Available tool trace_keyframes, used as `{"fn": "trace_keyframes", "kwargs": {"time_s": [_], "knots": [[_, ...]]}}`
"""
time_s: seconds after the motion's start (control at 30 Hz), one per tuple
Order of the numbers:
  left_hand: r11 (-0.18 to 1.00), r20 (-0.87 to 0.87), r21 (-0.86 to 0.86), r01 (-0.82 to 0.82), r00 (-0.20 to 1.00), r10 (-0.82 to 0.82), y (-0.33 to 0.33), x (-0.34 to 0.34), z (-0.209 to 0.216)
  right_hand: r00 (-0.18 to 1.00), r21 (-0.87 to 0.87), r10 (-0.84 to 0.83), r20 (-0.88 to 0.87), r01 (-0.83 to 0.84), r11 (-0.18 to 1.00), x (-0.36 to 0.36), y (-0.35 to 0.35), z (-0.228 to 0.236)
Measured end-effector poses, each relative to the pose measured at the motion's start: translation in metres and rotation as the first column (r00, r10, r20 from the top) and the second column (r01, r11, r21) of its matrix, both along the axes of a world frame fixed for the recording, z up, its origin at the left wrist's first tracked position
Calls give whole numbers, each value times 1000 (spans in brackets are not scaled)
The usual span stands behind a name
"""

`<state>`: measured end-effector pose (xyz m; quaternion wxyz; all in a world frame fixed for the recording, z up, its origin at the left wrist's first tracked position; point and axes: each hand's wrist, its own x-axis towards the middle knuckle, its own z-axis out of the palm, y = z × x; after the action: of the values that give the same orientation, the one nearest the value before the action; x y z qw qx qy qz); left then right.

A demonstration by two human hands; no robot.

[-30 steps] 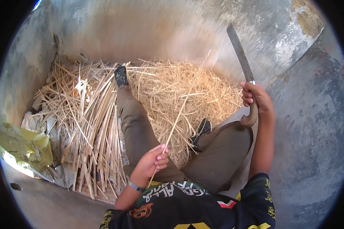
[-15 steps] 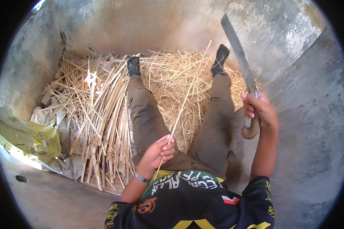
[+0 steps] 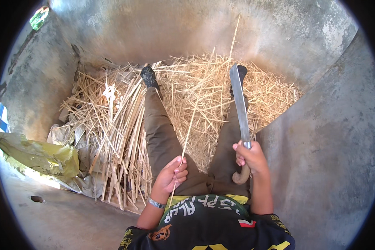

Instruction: The person sits on a concrete floor surrounded by straw and uses a large knife to cut long, thin sticks into smaller pieces. They hold the sticks with one hand and strike them with the knife to sever them, dropping the cut pieces onto the pile below.

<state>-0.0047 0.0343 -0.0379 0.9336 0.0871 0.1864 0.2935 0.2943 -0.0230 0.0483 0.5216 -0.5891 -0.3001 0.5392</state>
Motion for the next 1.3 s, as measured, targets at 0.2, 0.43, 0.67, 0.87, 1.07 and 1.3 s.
{"fn": "trace_keyframes", "kwargs": {"time_s": [0.2, 0.43, 0.67, 0.87, 1.07, 1.3], "knots": [[932, -420, 346, 109, 906, 50, -2, 5, 39, 910, 173, -128, 395, 63, 983, -9, 20, -24], [696, -617, 688, 203, 670, 414, -23, 43, 61, 385, 521, -467, 796, -43, 853, -7, 70, -90], [626, -659, 697, 349, 656, 368, -41, 45, 45, 421, 339, -421, 803, 257, 905, 34, 106, -57], [647, -660, 666, 371, 697, 280, -52, 42, 48, 509, 348, -410, 756, 218, 912, 46, 99, -40], [641, -745, 636, 430, 557, 366, -48, 34, 59, 238, 291, -323, 916, 160, 943, 54, 77, -53], [374, -739, 646, 665, 424, 523, -38, 10, 48, 923, 61, -375, 90, 371, 927, 92, 83, -83]]}}
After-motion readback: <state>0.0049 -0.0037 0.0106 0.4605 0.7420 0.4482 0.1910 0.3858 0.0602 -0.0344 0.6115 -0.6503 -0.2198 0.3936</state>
